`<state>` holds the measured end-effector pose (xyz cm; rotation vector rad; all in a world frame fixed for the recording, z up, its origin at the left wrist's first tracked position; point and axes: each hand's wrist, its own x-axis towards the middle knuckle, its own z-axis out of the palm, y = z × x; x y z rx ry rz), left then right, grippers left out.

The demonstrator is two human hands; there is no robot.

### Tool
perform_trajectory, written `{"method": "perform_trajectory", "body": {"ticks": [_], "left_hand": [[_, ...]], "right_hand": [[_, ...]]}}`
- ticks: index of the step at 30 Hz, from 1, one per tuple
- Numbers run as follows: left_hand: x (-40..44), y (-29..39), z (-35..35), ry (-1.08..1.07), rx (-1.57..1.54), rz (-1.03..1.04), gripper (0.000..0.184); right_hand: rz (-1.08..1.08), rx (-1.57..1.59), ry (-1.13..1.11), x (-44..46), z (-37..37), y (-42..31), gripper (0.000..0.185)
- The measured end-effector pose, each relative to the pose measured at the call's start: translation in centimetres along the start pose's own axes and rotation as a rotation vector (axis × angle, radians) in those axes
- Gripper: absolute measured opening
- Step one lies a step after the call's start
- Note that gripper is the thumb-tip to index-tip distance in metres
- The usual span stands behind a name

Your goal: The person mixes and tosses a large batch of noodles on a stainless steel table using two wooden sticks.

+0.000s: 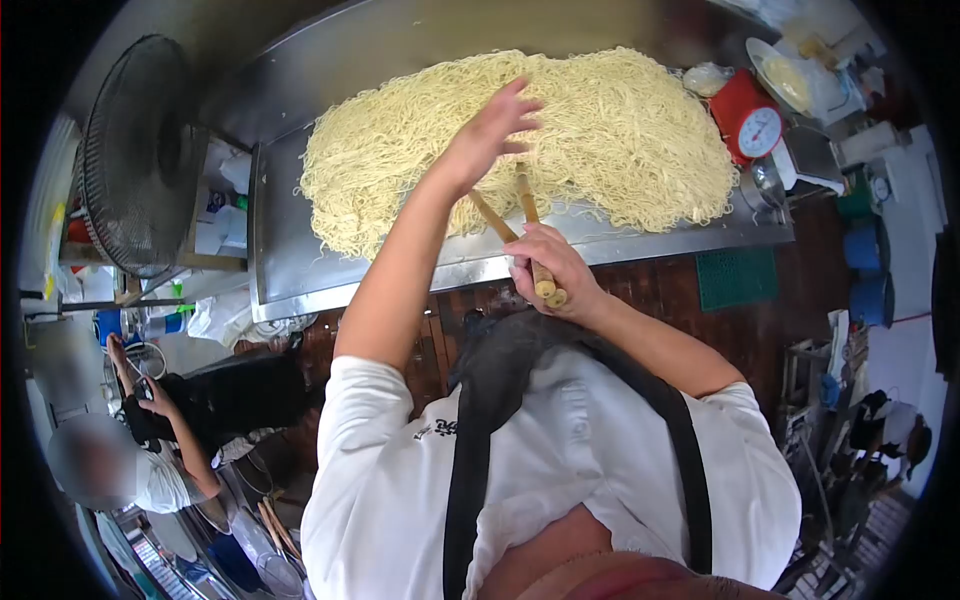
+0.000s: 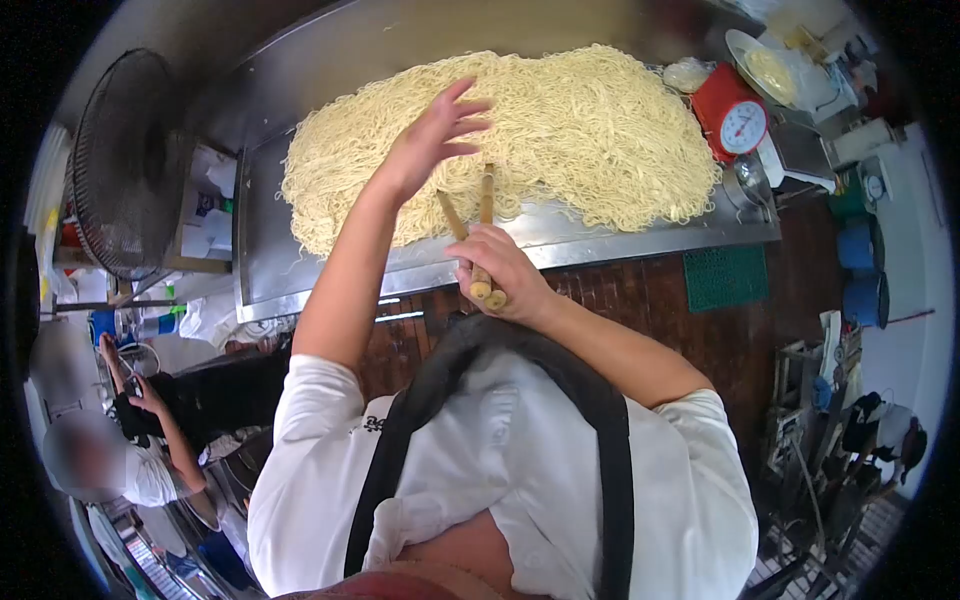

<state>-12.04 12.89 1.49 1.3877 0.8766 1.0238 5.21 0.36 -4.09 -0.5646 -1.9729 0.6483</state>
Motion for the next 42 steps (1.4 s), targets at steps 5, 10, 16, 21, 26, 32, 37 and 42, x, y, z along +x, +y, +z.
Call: {"method": "perform_trajectory", "body": {"ticks": [5, 10, 16, 21, 26, 32, 37, 42], "left_hand": [[-10.7, -10.6, -3.0, 0.195, 0.087, -0.621, 0.069], [-15.8, -7.5, 3.7, -0.045, -0.543, -0.652, 0.073], [-13.5, -4.6, 7.0, 0.169, -0.908, -0.501, 0.052], [-14.9, -6.1, 5.9, 0.178, -0.995, -0.479, 0.037], [-17.0, -4.3, 3.5, 0.326, -0.940, -0.588, 0.037], [-21.9, -1.4, -0.6, 0.444, -0.959, -0.638, 0.048], [-25.1, 4.1, -2.8, 0.280, -0.473, -0.689, 0.039], [-26.1, 4.7, -5.3, 0.381, -0.110, -0.621, 0.048]], "right_hand": [[0.132, -0.016, 0.081, -0.7, -2.4, 0.1, 0.033], [0.300, -0.298, -0.013, 1.0, -3.5, -1.6, 0.035], [0.300, -0.114, -0.174, 2.1, -2.5, -1.4, 0.041], [0.659, 0.300, -0.408, 3.3, -4.8, -2.1, 0.040], [1.142, 0.733, -0.212, 1.3, -7.4, -0.1, 0.023], [1.191, 0.750, -0.189, -1.3, -15.1, -0.5, 0.020], [1.098, 0.543, -0.333, -0.2, -20.6, -5.3, 0.045], [1.128, 0.364, -0.286, 0.7, -22.0, -6.4, 0.064]]}}
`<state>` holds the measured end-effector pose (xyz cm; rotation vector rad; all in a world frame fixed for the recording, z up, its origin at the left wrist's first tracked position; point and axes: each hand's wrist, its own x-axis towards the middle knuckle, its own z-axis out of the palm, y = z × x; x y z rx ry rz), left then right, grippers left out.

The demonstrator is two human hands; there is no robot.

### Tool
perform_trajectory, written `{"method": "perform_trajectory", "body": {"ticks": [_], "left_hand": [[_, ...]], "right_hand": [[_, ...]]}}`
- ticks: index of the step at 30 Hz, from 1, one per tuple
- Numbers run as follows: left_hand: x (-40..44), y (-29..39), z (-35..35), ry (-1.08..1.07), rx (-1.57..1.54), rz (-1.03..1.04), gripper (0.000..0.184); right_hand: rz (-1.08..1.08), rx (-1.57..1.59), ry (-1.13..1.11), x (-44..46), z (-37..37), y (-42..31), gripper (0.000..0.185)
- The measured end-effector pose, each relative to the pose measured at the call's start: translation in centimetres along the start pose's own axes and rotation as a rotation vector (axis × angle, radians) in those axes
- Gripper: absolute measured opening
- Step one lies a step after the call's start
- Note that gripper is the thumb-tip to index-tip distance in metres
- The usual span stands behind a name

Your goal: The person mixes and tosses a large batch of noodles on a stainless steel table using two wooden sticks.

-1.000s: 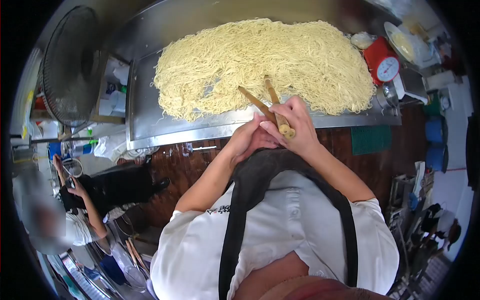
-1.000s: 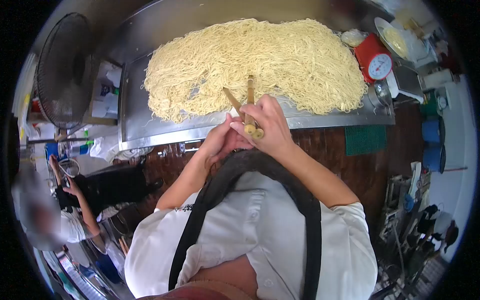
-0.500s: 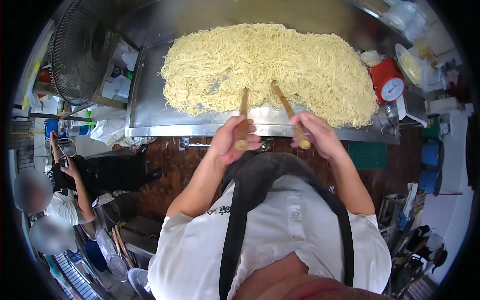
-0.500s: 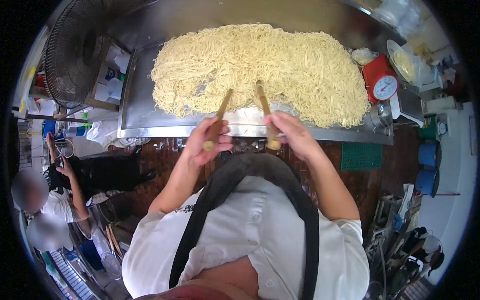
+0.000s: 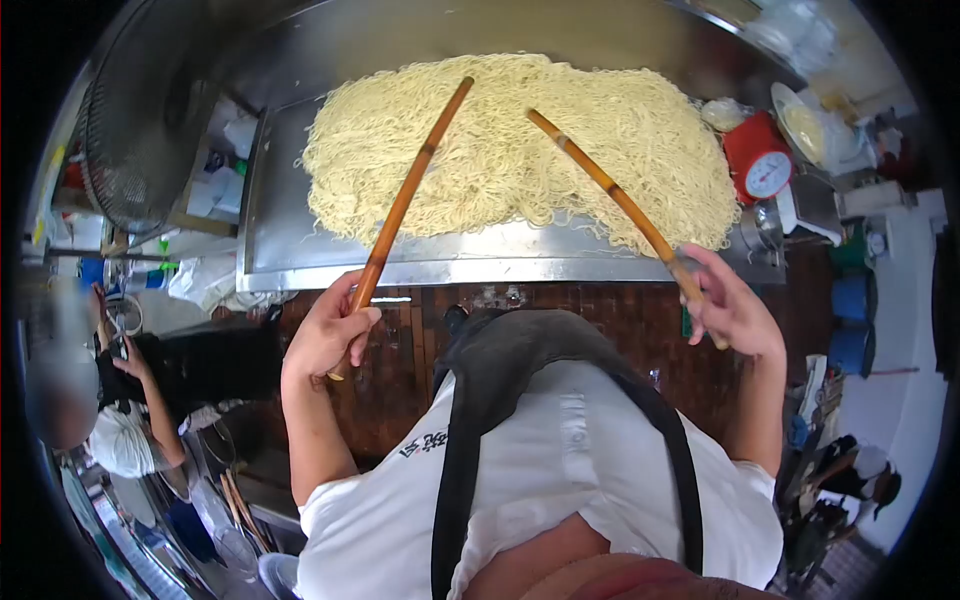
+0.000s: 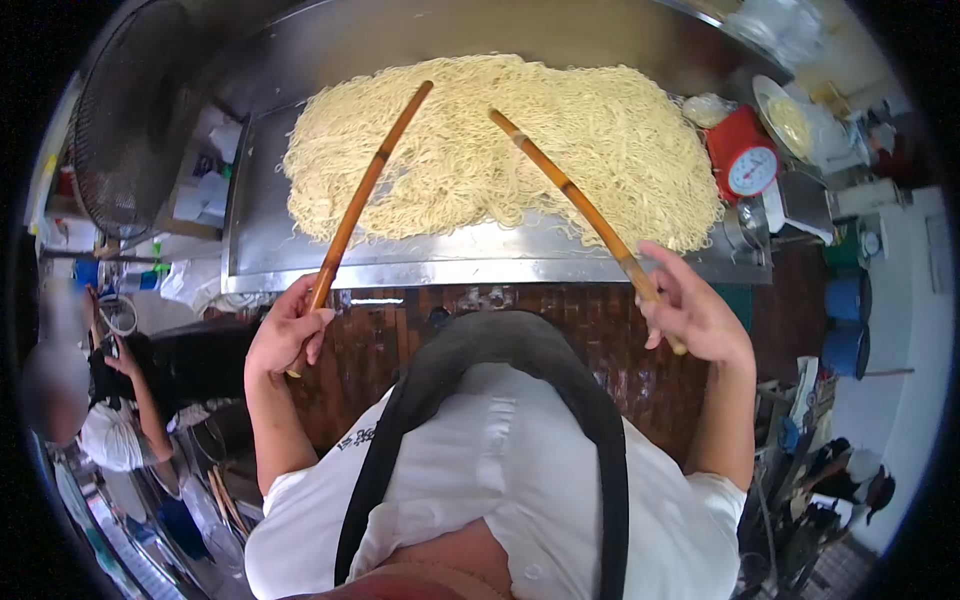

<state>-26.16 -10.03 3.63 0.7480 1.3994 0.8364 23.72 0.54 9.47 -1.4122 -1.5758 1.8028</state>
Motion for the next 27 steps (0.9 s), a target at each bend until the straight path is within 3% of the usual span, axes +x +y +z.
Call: {"method": "perform_trajectory", "body": {"ticks": [3, 4, 6, 7, 10, 11, 12, 14, 15, 17, 19, 21, 23, 24, 27], "left_hand": [[2.7, 1.6, 1.4, -0.100, 0.172, -0.006, 0.049], [4.6, 1.3, 2.6, -0.097, 0.238, 0.008, 0.052], [6.4, 0.6, 4.8, -0.088, 0.308, 0.005, 0.053], [6.0, 1.0, 5.6, -0.076, 0.324, -0.030, 0.051], [7.1, -5.0, 3.0, 0.101, 0.568, 0.263, 0.046], [6.7, -5.6, 2.2, 0.171, 0.554, 0.209, 0.044], [6.2, -6.0, 1.5, 0.235, 0.541, 0.152, 0.042], [4.5, -6.1, -0.4, 0.357, 0.523, 0.064, 0.042], [4.1, -7.7, -3.0, 0.395, 0.562, 0.168, 0.043], [-0.6, -4.0, -4.9, 0.481, 0.631, 0.054, 0.043], [-2.7, -3.2, -8.0, 0.532, 0.764, 0.003, 0.041], [-0.8, -2.3, -8.4, 0.568, 0.925, -0.137, 0.039], [6.0, -4.2, -9.1, 0.482, 1.106, 0.002, 0.044], [7.1, -4.0, -7.8, 0.411, 1.038, -0.021, 0.045], [3.9, -1.9, -6.7, 0.375, 0.965, 0.029, 0.048]], "right_hand": [[0.127, -0.339, 0.138, 2.0, -0.6, 1.3, 0.054], [0.137, -0.298, 0.160, 3.0, -0.3, 1.6, 0.046], [-0.275, -0.669, 0.297, 4.5, -1.7, 6.1, 0.043], [-0.216, -0.603, 0.278, 4.4, -1.6, 5.6, 0.042], [0.014, -0.421, 0.213, 4.0, -1.2, 4.6, 0.041], [0.125, -0.367, 0.173, 4.4, -0.9, 4.2, 0.040], [0.200, -0.523, 0.206, 5.0, 0.7, 3.1, 0.036], [-0.092, -0.762, 0.243, 6.3, -0.8, 5.3, 0.034], [-0.247, -0.875, 0.270, 6.8, -1.4, 6.0, 0.033], [-0.047, -1.087, 0.292, 4.7, -2.5, 0.7, 0.033], [-0.065, -1.150, 0.317, 3.7, -4.6, -1.9, 0.033], [-0.079, -1.439, 0.336, 7.2, -3.6, -4.2, 0.032], [-0.240, -1.570, 0.240, 13.9, -0.7, -5.5, 0.029], [-0.214, -1.562, 0.199, 16.5, 1.4, -6.3, 0.027], [-0.233, -1.516, 0.238, 15.2, 2.4, -8.9, 0.023]]}}
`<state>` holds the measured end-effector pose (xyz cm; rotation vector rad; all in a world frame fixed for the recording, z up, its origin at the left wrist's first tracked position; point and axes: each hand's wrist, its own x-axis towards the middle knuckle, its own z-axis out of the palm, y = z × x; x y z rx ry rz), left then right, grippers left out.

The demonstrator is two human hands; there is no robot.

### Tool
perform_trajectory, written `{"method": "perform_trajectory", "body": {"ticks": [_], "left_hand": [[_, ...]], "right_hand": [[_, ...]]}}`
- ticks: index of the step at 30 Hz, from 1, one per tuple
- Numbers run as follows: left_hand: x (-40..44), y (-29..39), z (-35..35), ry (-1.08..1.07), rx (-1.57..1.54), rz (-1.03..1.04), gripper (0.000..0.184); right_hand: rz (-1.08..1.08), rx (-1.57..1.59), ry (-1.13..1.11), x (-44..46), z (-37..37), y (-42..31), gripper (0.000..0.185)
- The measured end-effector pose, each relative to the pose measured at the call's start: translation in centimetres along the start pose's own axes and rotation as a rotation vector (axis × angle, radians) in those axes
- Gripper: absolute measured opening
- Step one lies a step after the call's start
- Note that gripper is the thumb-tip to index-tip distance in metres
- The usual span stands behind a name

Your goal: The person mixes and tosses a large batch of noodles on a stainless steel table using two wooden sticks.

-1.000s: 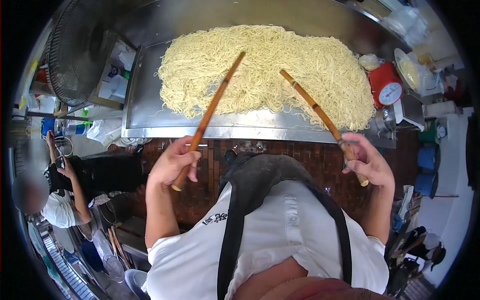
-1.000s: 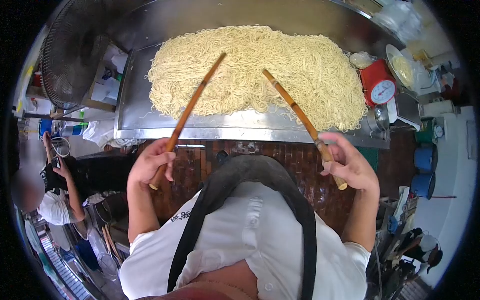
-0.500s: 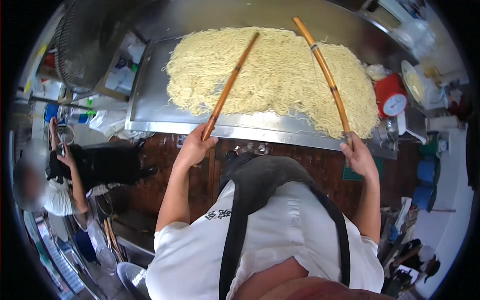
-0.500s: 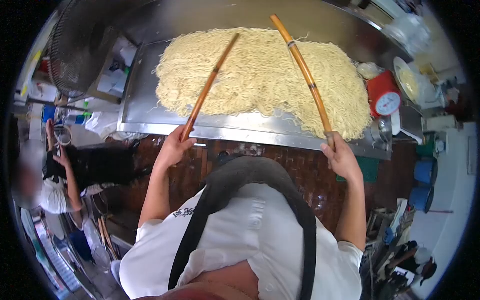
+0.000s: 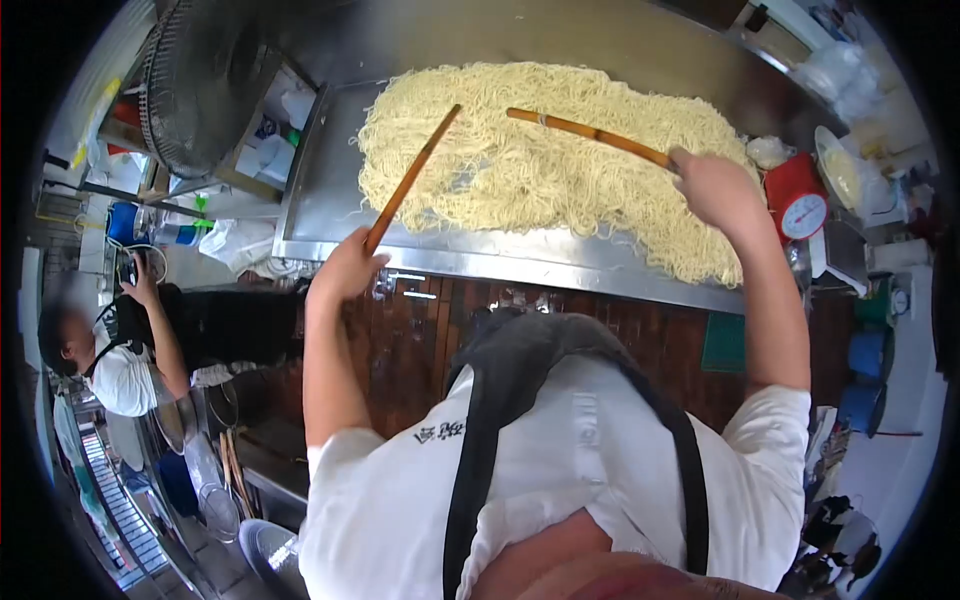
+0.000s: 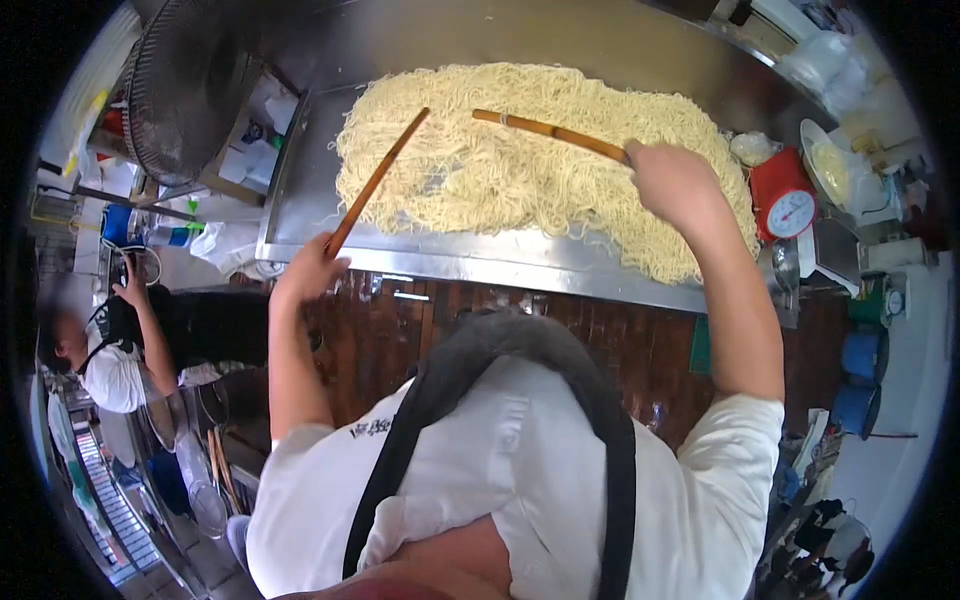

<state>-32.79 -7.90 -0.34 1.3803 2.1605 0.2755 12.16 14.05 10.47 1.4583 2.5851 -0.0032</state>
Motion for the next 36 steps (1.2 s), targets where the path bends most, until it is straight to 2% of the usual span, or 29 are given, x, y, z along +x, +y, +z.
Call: {"method": "perform_trajectory", "body": {"ticks": [4, 7, 8, 9, 11, 12, 14, 15, 16, 17, 18, 20, 22, 24, 25, 26, 28, 30, 31, 34, 36], "left_hand": [[-3.9, -3.2, -0.3, 0.008, -0.149, -0.200, 0.052], [-0.1, -4.8, 4.9, 0.087, -0.054, -0.096, 0.056], [2.4, -4.6, 7.6, 0.072, 0.006, -0.015, 0.055], [4.5, -2.4, 9.6, -0.088, 0.079, -0.138, 0.055], [9.0, -1.8, 16.7, -0.152, -0.039, 0.092, 0.055], [7.7, 2.0, 14.2, -0.207, -0.017, 0.015, 0.055], [8.3, -2.9, 13.2, -0.123, -0.068, 0.188, 0.060], [5.7, -1.4, 8.5, -0.251, -0.157, 0.022, 0.068], [4.5, -4.3, 7.1, -0.236, -0.165, 0.045, 0.071], [2.7, -4.7, 4.0, -0.262, -0.158, -0.047, 0.070], [1.8, -7.3, 3.2, -0.208, -0.228, 0.022, 0.068], [1.4, -7.2, 1.9, -0.080, -0.106, -0.098, 0.064], [5.3, -7.0, 4.6, -0.122, 0.004, -0.139, 0.058], [13.5, -10.8, 12.9, 0.006, -0.050, 0.095, 0.055], [14.5, -5.5, 11.9, -0.018, -0.124, -0.047, 0.055], [17.8, -5.1, 13.2, -0.080, -0.218, -0.023, 0.055], [21.3, -4.1, 12.7, -0.113, -0.358, 0.062, 0.064], [21.7, -4.3, 11.7, -0.125, -0.610, 0.120, 0.066], [19.8, -6.1, 12.9, -0.140, -0.626, 0.091, 0.067], [17.3, -10.4, 13.5, -0.186, -0.641, 0.043, 0.069], [15.2, -11.0, 12.9, -0.266, -0.621, -0.005, 0.069]], "right_hand": [[0.095, 0.119, -0.126, -5.0, 0.1, 1.8, 0.023], [0.139, 0.222, -0.220, -5.6, 2.7, 2.9, 0.025], [0.118, 0.248, -0.188, -5.6, 3.7, 2.9, 0.026], [0.098, 0.275, -0.154, -5.5, 4.7, 2.9, 0.027], [0.084, 0.320, -0.140, -5.2, 5.0, 2.3, 0.030], [0.095, 0.308, -0.140, -5.0, 4.4, 2.1, 0.031], [0.118, 0.278, -0.157, -5.4, 2.8, 2.1, 0.033], [0.131, 0.261, -0.156, -5.6, 2.1, 2.2, 0.034], [0.140, 0.247, -0.157, -5.8, 1.5, 2.3, 0.034], [0.146, 0.234, -0.159, -5.4, 1.2, 2.3, 0.035], [0.142, 0.238, -0.176, -4.2, 1.7, 2.6, 0.035], [0.133, 0.243, -0.217, -0.3, 5.1, 3.2, 0.034], [0.152, 0.230, -0.234, 7.3, 11.4, 1.5, 0.034], [0.161, 0.310, -0.290, 16.2, 18.1, -1.7, 0.038], [0.166, 0.445, -0.261, 19.5, 20.2, -3.7, 0.037], [0.091, 0.586, -0.030, 22.3, 24.0, -5.6, 0.032], [0.011, 0.694, -0.035, 25.2, 23.2, -11.6, 0.030], [0.006, 0.795, -0.141, 24.2, 16.7, -15.7, 0.029], [0.018, 0.848, -0.215, 22.0, 15.3, -16.9, 0.028], [0.099, 0.871, 0.060, 18.3, 19.9, -17.0, 0.027], [0.221, 0.878, -0.137, 14.8, 19.5, -16.3, 0.028]]}}
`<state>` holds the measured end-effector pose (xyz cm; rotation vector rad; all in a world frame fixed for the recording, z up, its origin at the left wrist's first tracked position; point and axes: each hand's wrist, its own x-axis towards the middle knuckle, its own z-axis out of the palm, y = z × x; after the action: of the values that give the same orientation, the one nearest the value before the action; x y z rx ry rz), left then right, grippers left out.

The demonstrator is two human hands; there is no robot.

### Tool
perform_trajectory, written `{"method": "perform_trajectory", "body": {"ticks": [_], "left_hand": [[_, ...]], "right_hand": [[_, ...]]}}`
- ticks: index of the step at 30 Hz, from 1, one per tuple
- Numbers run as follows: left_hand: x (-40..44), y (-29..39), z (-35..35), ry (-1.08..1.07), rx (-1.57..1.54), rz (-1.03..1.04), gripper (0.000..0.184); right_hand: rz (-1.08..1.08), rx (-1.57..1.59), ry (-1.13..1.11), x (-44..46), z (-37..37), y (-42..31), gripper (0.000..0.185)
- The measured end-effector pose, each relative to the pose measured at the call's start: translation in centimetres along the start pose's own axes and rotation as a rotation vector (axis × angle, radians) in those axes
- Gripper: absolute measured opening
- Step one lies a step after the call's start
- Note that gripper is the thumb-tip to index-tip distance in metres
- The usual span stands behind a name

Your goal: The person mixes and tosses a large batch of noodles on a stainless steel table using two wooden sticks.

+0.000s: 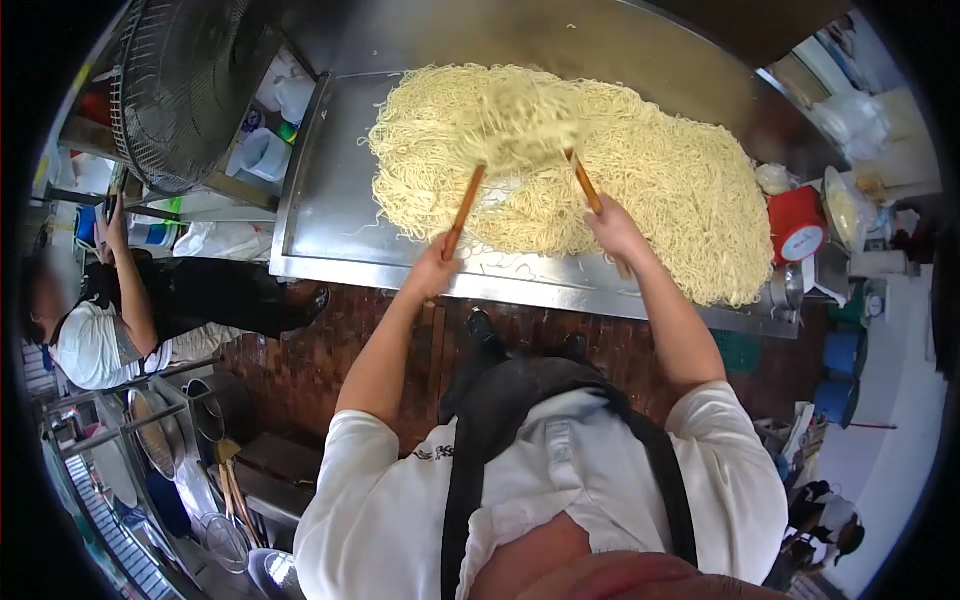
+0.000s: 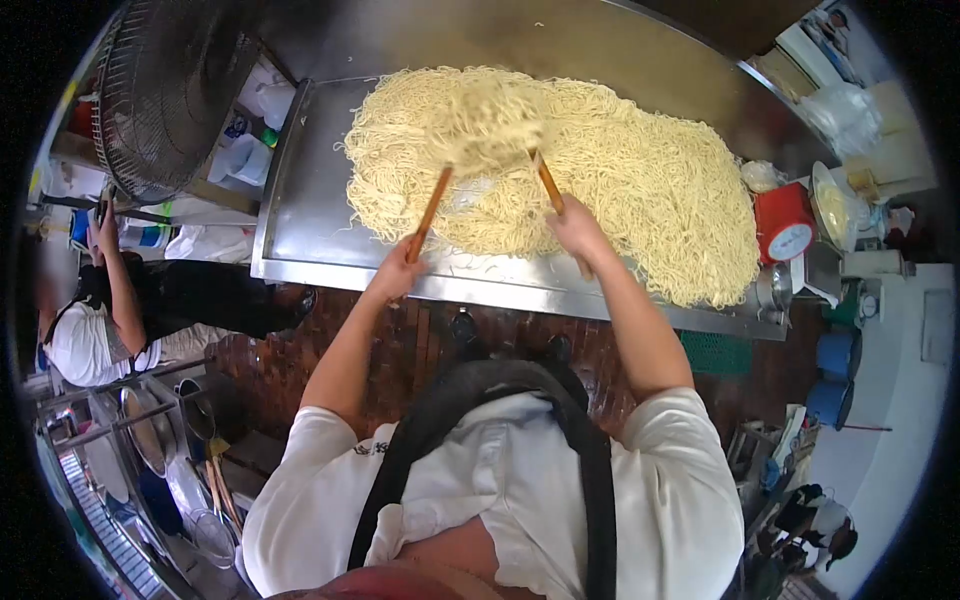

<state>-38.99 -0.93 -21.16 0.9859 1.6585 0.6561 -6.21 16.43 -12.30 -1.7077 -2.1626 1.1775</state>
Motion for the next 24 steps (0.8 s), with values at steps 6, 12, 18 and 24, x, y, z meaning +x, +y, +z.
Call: {"method": "perform_trajectory", "body": {"ticks": [6, 12, 18, 24], "left_hand": [[-8.4, 3.3, -9.6, 0.009, 0.308, 0.197, 0.069], [-4.1, 1.4, -7.8, 0.043, 0.630, 0.150, 0.061], [8.1, 6.2, -0.3, -0.037, 0.224, 0.228, 0.060], [5.7, 2.6, 4.7, -0.081, -0.022, 0.151, 0.061]], "right_hand": [[0.112, -0.452, -0.145, -16.7, -15.2, -3.0, 0.040], [0.105, -0.612, -0.111, -5.8, -13.5, 4.2, 0.047], [0.002, -0.160, 0.062, 7.4, -2.0, 1.2, 0.037], [0.071, -0.065, 0.125, -0.5, 5.9, 7.0, 0.039]]}}
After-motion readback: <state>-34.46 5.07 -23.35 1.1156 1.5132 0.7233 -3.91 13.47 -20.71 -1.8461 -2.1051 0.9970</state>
